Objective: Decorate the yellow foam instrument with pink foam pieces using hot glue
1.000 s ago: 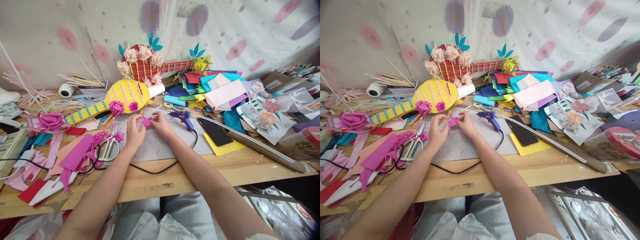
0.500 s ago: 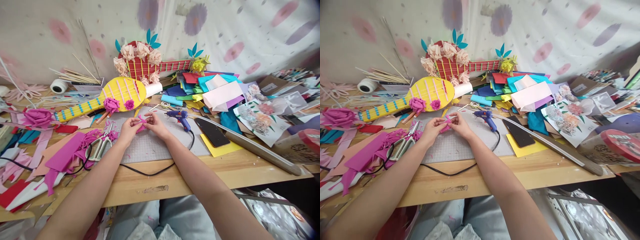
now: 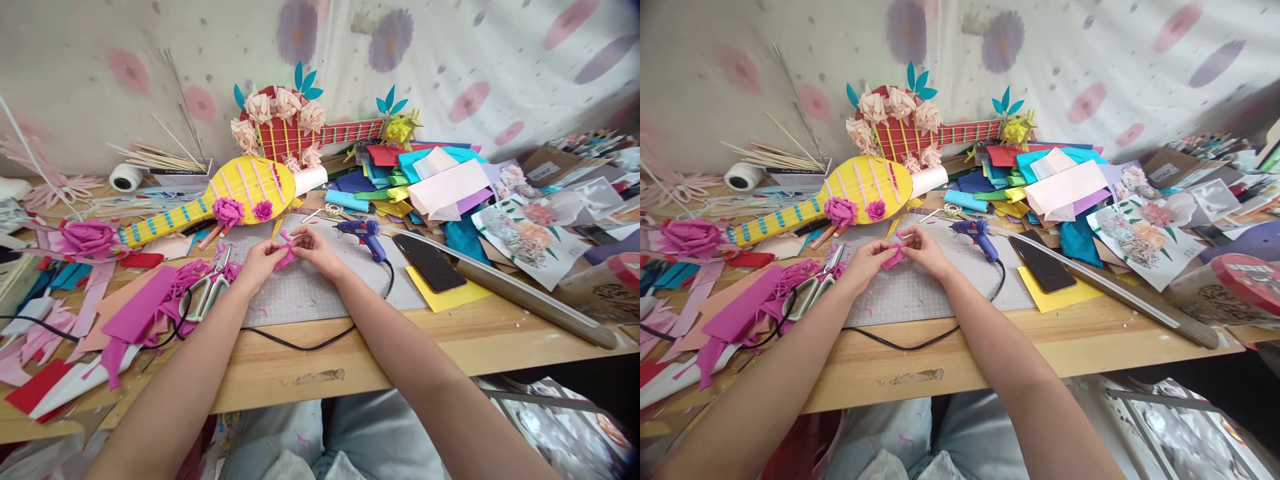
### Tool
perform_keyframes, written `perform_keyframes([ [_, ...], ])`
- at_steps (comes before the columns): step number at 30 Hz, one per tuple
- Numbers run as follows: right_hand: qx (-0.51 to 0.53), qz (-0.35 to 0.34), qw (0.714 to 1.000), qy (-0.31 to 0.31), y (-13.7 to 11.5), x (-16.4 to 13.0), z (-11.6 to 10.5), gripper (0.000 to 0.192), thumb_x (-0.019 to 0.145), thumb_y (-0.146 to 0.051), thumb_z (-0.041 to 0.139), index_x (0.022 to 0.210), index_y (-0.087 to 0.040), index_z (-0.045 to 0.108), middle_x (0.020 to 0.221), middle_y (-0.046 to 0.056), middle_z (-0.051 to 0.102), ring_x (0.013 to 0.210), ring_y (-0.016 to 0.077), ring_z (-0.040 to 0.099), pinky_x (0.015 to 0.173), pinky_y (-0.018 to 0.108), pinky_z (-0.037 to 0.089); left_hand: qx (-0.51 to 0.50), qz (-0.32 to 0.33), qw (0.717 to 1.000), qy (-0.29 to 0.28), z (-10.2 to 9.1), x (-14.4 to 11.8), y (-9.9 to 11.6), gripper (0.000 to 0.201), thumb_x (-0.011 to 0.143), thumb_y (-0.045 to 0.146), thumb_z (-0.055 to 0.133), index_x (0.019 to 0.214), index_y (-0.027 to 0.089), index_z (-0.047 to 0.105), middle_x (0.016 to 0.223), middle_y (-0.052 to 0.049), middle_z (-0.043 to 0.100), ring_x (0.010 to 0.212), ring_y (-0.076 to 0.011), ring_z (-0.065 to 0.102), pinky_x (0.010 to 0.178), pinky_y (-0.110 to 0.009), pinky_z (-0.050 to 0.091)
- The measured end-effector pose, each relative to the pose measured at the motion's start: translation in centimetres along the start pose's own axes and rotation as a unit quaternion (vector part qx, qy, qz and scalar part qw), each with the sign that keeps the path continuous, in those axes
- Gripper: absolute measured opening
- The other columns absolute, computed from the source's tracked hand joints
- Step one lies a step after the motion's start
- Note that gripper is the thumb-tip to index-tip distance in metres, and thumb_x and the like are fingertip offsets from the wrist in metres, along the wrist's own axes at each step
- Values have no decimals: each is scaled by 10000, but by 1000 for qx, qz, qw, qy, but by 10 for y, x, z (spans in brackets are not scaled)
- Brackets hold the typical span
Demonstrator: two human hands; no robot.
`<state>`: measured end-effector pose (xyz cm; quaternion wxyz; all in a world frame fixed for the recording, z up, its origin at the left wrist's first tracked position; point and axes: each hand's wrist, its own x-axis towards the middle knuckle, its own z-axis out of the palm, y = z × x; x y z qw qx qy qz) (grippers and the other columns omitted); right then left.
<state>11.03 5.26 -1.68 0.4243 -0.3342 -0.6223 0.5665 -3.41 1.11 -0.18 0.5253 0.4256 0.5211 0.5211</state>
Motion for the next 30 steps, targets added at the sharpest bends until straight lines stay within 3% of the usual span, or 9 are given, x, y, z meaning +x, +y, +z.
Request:
perform_keyframes([
  [4,-83,-5,995,56,4,2,-5,268,693,-149,522,953,-203,490,862,18,631,815,146,612,798,327,492,-102,46,989,92,-5,3,6,297,510,327,811,653,164,609,594,34,603,517,-72,526,522,-210,441],
  [7,-268,-38,960,74,4,2,-8,343,709,-108,488,1041,-181,536,1058,79,636,1033,184,579,938,377,443,-214,68,965,136,-12,6,12,272,522,258,798,663,175,580,630,54,611,583,-71,565,617,-229,494],
  [10,-429,-76,900,9,2,-1,-3,443,761,-210,571,1200,-158,539,1314,130,530,1285,254,411,1079,454,302,-270,74,950,136,-17,9,14,271,529,233,793,676,179,572,630,62,618,601,-65,577,655,-228,492],
  [12,-468,-76,878,-62,0,-4,6,468,811,-294,565,1252,-141,531,1405,147,451,1357,280,324,1119,495,207,-288,72,946,133,-18,10,13,279,533,237,796,685,183,569,634,63,625,602,-65,581,663,-228,485],
  [14,-443,-91,881,-141,0,-8,17,434,861,-305,505,1260,-137,536,1421,138,440,1366,262,322,1134,486,169,-299,73,943,126,-17,9,13,288,531,239,804,690,189,569,649,64,635,610,-68,587,677,-235,485],
  [17,-297,-113,925,-207,3,-11,29,380,897,-275,422,1232,-144,546,1307,102,561,1236,181,488,1074,376,314,-313,81,940,112,-15,7,13,302,508,228,820,681,192,575,665,63,645,618,-74,591,693,-249,494],
  [21,-185,-56,978,-82,5,-8,27,253,874,-306,447,991,-149,606,957,46,677,869,134,617,829,282,453,-309,87,943,91,-12,5,13,286,508,221,822,666,183,586,662,53,645,614,-76,585,680,-250,504],
  [25,-224,12,973,56,0,-4,18,257,884,-362,424,735,-181,529,671,-12,607,649,116,552,672,253,407,-280,81,953,76,-9,6,8,231,576,218,791,690,176,594,667,49,637,623,-73,585,665,-236,501],
  [30,-258,42,958,120,-8,-4,13,178,899,-339,388,779,-216,431,531,-72,500,519,108,487,603,250,355,-296,35,952,65,-2,1,5,181,637,179,751,684,166,577,667,47,623,625,-75,569,686,-276,523],
])
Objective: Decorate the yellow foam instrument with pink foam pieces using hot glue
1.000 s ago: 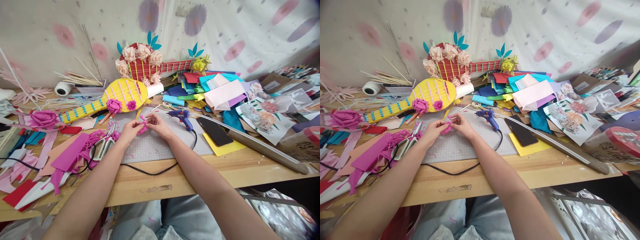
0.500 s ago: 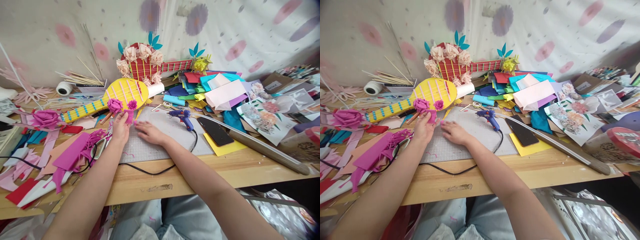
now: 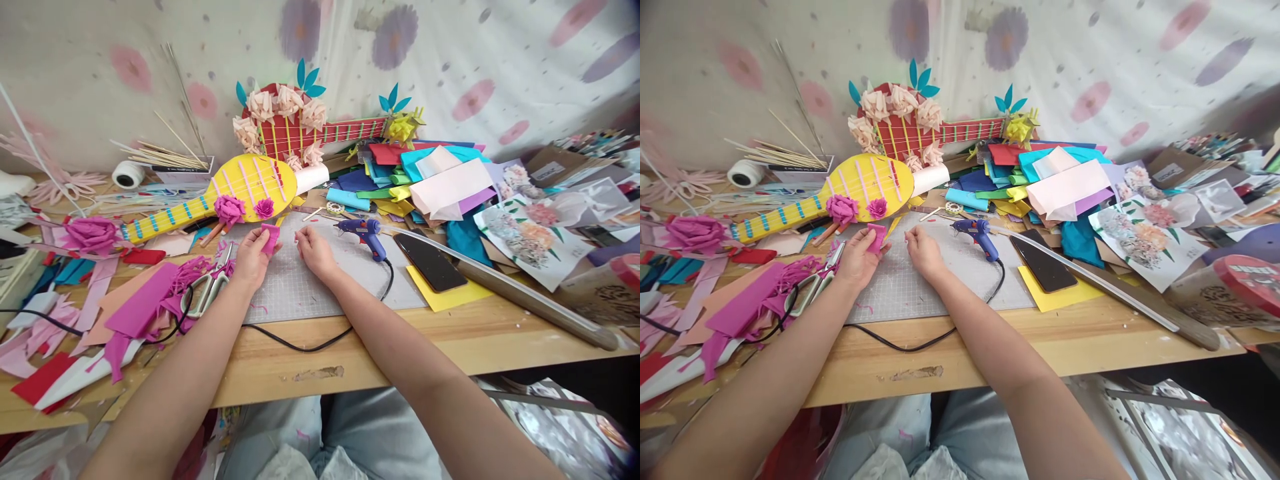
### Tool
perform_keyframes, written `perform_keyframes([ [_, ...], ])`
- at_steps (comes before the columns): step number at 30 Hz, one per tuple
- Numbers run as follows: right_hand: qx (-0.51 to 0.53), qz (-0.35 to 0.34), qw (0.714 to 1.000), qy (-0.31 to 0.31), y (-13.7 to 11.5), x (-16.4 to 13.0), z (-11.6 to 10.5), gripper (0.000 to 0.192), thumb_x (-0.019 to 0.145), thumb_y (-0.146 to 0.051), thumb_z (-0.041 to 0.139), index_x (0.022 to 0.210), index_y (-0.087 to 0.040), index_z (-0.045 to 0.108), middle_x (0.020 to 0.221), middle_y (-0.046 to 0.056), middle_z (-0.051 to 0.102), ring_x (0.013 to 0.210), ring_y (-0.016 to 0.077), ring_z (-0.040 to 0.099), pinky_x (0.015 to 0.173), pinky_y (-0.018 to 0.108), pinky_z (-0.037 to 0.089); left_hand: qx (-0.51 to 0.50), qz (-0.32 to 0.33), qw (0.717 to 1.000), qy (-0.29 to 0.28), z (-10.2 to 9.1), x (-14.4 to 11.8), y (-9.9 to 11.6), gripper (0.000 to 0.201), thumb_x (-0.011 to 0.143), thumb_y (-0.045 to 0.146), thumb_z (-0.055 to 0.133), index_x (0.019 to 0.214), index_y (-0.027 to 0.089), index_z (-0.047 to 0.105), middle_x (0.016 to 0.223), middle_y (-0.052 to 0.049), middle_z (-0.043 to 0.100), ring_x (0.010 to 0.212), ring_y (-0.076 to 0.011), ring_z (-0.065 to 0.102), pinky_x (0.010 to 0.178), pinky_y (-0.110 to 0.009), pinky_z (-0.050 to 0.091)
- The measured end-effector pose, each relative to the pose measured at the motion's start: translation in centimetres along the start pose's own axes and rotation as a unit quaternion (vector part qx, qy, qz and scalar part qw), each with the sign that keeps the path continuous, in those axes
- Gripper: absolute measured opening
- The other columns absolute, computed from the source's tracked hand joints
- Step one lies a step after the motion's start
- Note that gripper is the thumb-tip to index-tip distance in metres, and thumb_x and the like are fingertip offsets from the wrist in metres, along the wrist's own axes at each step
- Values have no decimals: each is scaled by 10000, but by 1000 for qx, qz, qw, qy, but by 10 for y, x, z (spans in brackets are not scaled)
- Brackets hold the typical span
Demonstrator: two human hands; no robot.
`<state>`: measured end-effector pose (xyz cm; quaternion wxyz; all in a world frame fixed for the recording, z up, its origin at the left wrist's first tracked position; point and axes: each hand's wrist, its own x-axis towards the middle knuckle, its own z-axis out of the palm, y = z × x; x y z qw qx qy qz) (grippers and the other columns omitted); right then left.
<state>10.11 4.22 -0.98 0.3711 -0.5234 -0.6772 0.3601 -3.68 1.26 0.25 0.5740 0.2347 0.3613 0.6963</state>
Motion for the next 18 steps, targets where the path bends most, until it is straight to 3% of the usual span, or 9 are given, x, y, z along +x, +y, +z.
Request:
perform_keyframes([
  [3,61,-7,998,-24,4,4,-1,60,864,-279,421,855,-221,407,571,-81,521,513,104,496,594,246,375,-26,-46,998,-26,5,-8,-2,148,677,156,721,700,173,575,659,47,619,611,-72,564,707,-285,526],
  [8,166,-34,981,-95,9,11,-2,90,789,-155,423,856,-194,470,668,-50,537,628,97,547,684,253,436,-44,-77,995,-51,8,-14,-1,107,724,148,681,724,181,579,657,45,619,589,-66,559,670,-246,507],
  [12,150,-45,983,-100,7,11,-3,100,791,-158,407,845,-190,485,620,-61,504,569,89,506,629,239,415,-34,-63,997,-34,5,-10,0,96,738,142,665,719,182,580,655,46,619,573,-58,549,637,-216,490],
  [18,83,16,993,-82,9,8,2,117,803,-235,453,914,-225,418,465,-121,388,414,98,386,479,219,301,-42,-56,997,-35,7,-14,-1,98,737,144,672,713,178,584,646,46,620,569,-59,551,636,-213,493],
])
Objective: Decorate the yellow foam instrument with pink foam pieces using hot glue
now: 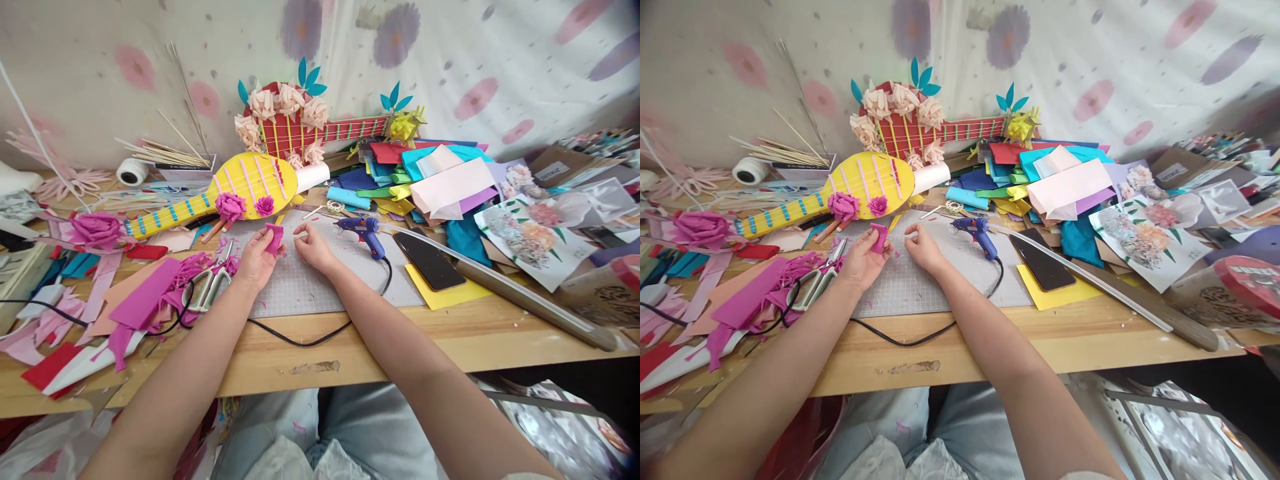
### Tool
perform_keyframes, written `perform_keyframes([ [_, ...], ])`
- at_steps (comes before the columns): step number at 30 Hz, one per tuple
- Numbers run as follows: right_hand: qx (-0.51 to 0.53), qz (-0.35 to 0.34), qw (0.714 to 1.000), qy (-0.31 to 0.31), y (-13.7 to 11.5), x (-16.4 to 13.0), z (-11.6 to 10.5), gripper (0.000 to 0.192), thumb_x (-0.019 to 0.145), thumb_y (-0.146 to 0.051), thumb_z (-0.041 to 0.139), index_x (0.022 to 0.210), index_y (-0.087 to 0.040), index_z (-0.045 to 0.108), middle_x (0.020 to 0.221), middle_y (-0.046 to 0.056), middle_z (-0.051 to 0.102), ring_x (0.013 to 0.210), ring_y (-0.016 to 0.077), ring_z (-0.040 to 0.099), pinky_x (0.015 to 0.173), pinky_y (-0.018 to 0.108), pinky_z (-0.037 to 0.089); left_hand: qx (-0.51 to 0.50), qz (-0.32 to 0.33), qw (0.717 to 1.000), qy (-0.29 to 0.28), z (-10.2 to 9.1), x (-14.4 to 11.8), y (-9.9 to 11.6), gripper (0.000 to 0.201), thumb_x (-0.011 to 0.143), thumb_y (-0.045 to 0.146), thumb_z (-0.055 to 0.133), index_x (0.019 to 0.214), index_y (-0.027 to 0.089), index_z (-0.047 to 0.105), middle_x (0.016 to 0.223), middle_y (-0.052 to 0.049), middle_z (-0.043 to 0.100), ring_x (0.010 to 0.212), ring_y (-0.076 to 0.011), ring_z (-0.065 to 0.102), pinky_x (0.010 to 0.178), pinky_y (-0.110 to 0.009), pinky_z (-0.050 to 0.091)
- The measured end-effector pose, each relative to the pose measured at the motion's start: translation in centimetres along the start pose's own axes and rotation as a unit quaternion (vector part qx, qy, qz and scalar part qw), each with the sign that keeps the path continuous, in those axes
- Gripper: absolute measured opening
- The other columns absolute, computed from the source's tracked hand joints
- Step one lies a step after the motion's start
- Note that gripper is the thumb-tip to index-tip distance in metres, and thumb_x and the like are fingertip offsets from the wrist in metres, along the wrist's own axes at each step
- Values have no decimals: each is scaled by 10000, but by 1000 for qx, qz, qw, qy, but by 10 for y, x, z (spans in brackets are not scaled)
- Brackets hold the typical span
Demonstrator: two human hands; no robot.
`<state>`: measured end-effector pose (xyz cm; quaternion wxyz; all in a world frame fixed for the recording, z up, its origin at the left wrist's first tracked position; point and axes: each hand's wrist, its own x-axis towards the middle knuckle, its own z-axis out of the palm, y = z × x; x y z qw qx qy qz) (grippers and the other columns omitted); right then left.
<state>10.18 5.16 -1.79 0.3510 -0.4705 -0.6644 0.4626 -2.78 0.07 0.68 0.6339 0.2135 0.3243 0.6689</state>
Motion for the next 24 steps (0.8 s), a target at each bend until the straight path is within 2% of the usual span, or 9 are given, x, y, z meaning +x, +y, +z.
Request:
perform_keyframes([
  [2,-36,2,999,5,1,-1,-1,122,809,-298,482,898,-221,447,467,-110,391,443,105,404,493,223,304,-12,2,1000,3,2,-3,2,90,748,144,663,715,177,586,647,44,621,571,-60,553,638,-214,493],
  [4,-73,-26,997,5,1,-2,-5,183,783,-329,538,915,-217,478,519,-93,434,517,114,451,538,232,342,-26,11,1000,13,4,-4,9,88,762,143,650,715,180,584,649,43,621,571,-60,555,642,-212,490],
  [7,-134,-106,985,31,-3,-8,-6,306,693,-267,642,967,-214,517,770,-30,551,744,134,532,683,268,414,-47,40,998,32,6,-3,32,103,798,163,619,709,183,573,641,43,609,562,-56,549,651,-209,484],
  [9,-174,-140,974,35,-10,-15,1,242,708,-251,636,928,-209,544,899,7,573,849,146,540,768,292,422,-58,59,996,33,5,-1,54,126,832,188,585,708,184,566,640,42,599,553,-50,540,676,-209,488],
  [11,-204,-132,970,8,-23,-23,18,105,799,-279,549,873,-206,557,858,11,597,818,146,555,777,296,424,-68,83,994,31,4,-1,78,154,860,215,552,708,188,559,628,43,584,552,-49,541,702,-217,491],
  [13,-236,-93,965,-62,-38,-33,41,154,856,-312,469,944,-220,556,778,1,623,750,157,583,731,301,435,-93,107,989,42,2,-1,99,222,902,240,484,696,175,536,609,47,573,539,-39,531,718,-230,494],
  [16,-301,-112,940,-118,-60,-44,78,330,855,-326,450,1164,-213,468,853,45,674,805,212,627,736,343,458,-99,118,986,59,0,-2,121,238,906,255,487,683,176,510,589,55,574,555,-42,536,739,-252,488],
  [20,-348,-107,922,-136,-75,-46,112,440,794,-272,487,1207,-136,418,1005,142,680,882,261,653,712,363,495,-69,123,988,61,-6,-7,133,195,881,251,548,696,198,515,558,73,558,564,-49,530,739,-248,482],
  [24,-359,-90,920,-127,-81,-39,121,456,765,-168,484,1210,-100,414,996,182,678,901,270,662,724,365,504,-81,107,987,91,-10,-14,130,218,891,256,524,679,205,515,531,57,541,530,-56,517,680,-243,499],
])
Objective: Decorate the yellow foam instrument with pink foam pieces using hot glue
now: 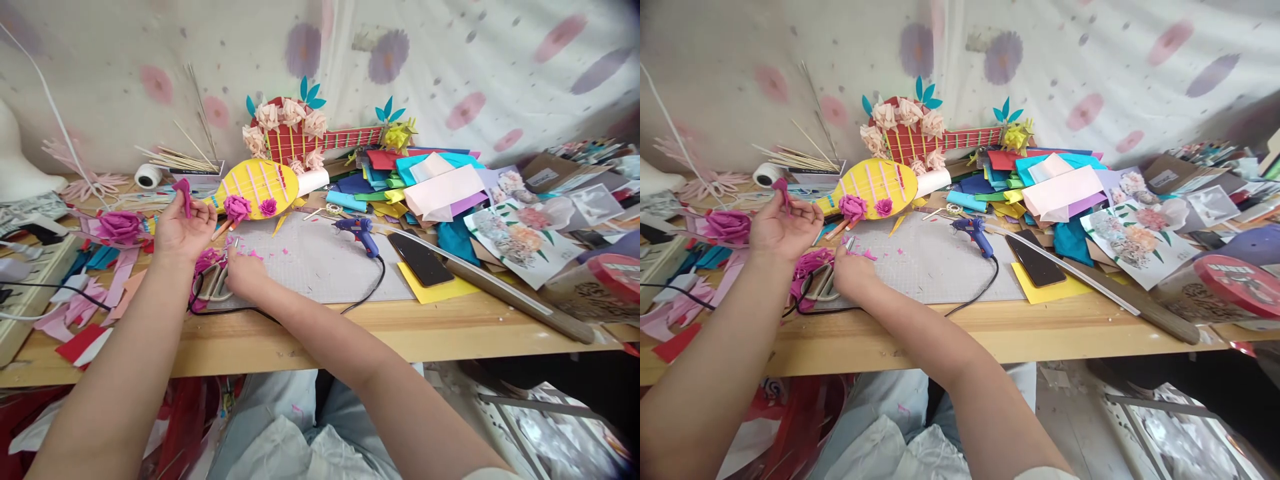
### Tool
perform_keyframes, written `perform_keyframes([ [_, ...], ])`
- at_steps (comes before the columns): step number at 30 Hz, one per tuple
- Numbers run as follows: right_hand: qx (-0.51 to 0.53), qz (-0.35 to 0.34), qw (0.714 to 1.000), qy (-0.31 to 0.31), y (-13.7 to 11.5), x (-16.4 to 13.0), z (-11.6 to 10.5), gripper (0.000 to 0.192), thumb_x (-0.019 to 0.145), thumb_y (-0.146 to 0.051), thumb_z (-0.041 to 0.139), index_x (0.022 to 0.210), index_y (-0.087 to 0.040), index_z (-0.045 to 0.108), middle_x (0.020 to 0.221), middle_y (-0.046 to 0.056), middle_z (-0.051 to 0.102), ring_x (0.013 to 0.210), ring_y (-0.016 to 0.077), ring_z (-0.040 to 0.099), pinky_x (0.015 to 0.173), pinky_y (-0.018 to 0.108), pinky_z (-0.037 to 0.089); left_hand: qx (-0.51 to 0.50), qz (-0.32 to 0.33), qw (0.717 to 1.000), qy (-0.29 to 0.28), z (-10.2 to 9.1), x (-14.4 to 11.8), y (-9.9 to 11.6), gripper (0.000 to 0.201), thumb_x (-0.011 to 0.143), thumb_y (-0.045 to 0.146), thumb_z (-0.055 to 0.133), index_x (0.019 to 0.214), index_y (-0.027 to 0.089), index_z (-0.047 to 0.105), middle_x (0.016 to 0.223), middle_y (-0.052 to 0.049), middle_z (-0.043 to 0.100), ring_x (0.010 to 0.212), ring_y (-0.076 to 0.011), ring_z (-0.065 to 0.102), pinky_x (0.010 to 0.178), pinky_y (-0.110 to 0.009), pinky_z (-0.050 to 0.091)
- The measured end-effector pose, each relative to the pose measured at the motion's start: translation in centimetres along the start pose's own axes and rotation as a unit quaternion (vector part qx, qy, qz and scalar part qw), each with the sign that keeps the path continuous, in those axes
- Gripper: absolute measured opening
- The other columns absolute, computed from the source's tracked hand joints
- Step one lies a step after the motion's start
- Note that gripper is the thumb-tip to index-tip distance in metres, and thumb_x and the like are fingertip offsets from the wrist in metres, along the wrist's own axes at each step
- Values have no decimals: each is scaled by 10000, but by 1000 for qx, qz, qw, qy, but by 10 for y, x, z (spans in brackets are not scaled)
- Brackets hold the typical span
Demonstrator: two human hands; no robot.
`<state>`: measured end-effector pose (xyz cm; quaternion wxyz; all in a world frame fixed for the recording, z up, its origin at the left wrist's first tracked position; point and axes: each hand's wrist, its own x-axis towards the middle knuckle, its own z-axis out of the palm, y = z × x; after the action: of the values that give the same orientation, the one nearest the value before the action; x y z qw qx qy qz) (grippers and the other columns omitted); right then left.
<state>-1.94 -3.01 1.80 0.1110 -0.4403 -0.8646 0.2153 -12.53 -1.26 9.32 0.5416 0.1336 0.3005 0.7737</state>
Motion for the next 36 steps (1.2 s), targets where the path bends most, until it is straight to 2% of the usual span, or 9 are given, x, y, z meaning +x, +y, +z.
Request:
perform_keyframes([
  [4,55,24,998,33,10,0,-15,384,753,-163,510,1126,-109,444,955,171,681,877,271,658,740,378,496,-1,-4,999,32,-6,-3,-5,261,881,244,523,622,214,505,526,33,537,473,-55,508,630,-237,525],
  [8,229,47,971,47,39,-7,-42,254,733,-163,582,951,-200,458,693,1,653,653,171,632,610,276,473,-4,-8,998,58,-11,-1,-10,246,874,225,528,628,217,514,515,36,526,460,-51,517,588,-209,530],
  [12,413,91,904,57,76,-13,-69,140,774,-120,562,764,-196,445,596,-46,591,478,77,517,462,180,373,-10,-36,996,87,-10,2,-23,216,872,222,521,657,199,522,517,52,527,466,-34,522,605,-180,528],
  [15,512,105,851,55,98,-19,-78,134,785,-114,556,728,-179,454,565,-41,579,441,50,455,409,145,304,1,-53,996,76,-5,3,-35,207,869,220,518,665,188,533,518,46,523,479,-37,530,630,-184,530],
  [19,647,122,749,-72,113,-29,-73,125,778,-61,511,801,-172,457,640,5,631,412,30,403,372,114,260,19,-48,998,19,1,2,-44,166,845,220,555,680,198,555,550,39,544,512,-49,550,707,-215,541],
  [22,702,109,681,-178,116,-35,-65,179,787,-40,488,926,-151,507,669,14,611,404,15,355,351,91,240,15,-35,999,6,4,-1,-43,174,840,219,561,667,208,559,554,34,552,529,-56,555,731,-226,543],
  [25,737,117,640,-182,117,-38,-62,231,819,-7,415,974,-147,516,672,-3,570,406,9,326,336,67,230,9,-24,1000,-9,3,-4,-39,191,839,227,562,649,202,561,551,31,558,536,-53,555,717,-213,539],
  [30,755,126,627,-143,118,-40,-66,201,865,-23,405,958,-164,516,682,-25,524,416,8,288,325,52,237,66,-11,997,-36,-2,-7,-43,124,779,206,628,659,201,598,577,25,604,550,-62,571,725,-218,533],
  [36,723,103,672,-123,128,-44,-65,138,816,-64,514,910,-165,513,679,-25,552,414,9,342,306,65,239,118,-22,991,-63,-2,-7,-64,80,686,217,693,718,209,620,693,37,672,684,-101,637,760,-292,511],
])
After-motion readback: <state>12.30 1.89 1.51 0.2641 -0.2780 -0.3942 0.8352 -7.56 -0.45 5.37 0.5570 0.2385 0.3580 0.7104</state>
